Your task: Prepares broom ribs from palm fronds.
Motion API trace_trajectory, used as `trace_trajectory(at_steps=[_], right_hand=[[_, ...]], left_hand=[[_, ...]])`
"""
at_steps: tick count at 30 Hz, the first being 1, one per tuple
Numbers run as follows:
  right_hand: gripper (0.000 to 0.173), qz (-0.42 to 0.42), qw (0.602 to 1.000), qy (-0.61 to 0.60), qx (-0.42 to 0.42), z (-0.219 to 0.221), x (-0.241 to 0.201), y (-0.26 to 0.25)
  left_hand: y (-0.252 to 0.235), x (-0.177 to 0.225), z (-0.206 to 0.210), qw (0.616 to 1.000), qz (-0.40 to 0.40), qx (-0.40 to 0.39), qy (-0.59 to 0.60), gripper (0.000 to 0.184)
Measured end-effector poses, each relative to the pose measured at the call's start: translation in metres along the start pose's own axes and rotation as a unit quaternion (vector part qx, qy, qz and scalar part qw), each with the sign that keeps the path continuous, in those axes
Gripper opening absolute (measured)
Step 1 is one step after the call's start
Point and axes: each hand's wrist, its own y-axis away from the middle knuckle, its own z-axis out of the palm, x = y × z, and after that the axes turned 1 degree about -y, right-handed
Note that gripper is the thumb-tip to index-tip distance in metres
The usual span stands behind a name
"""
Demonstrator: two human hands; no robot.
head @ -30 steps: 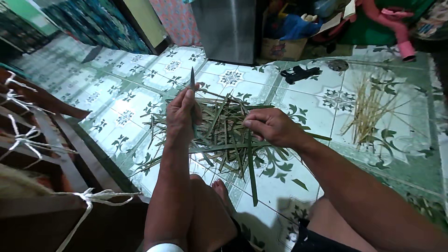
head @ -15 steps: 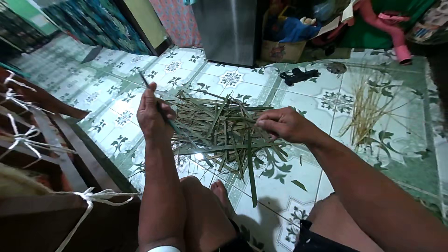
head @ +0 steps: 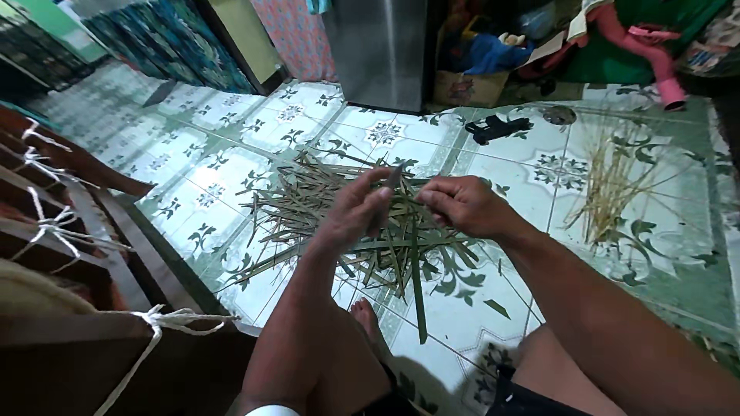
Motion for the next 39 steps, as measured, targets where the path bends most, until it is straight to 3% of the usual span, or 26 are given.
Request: trace_trajectory(at_steps=[3, 10, 23, 30, 36, 39], right_hand=[[0.021, 0.007, 0.999, 0.001, -0.032, 0.003, -0.001, 0.001], [0.025, -0.010, 0.998, -0.019, -0.052, 0.000, 0.000, 0.001], [0.024, -0.011, 0.998, -0.001, -0.055, -0.004, 0.009, 0.001], [0.025, 0.009, 0.998, 0.015, -0.057, -0.015, 0.017, 0.004], [0.022, 0.045, 0.999, -0.028, 0.000, -0.025, 0.016, 0.004], [0.018, 0.034, 0.996, -0.070, 0.036, -0.019, 0.011, 0.003]], left_hand=[[-0.005, -0.004, 0.005, 0.999, -0.004, -0.034, 0.020, 0.034], [-0.009, -0.004, 0.003, 0.999, 0.001, -0.009, 0.037, 0.031], [0.001, 0.006, -0.036, 0.991, 0.063, 0.098, 0.067, 0.035], [0.013, 0.010, -0.072, 0.968, 0.099, 0.218, 0.081, 0.031], [0.016, 0.008, -0.103, 0.902, 0.120, 0.371, 0.185, 0.038], [0.020, -0.001, -0.094, 0.947, 0.108, 0.281, 0.111, 0.034]])
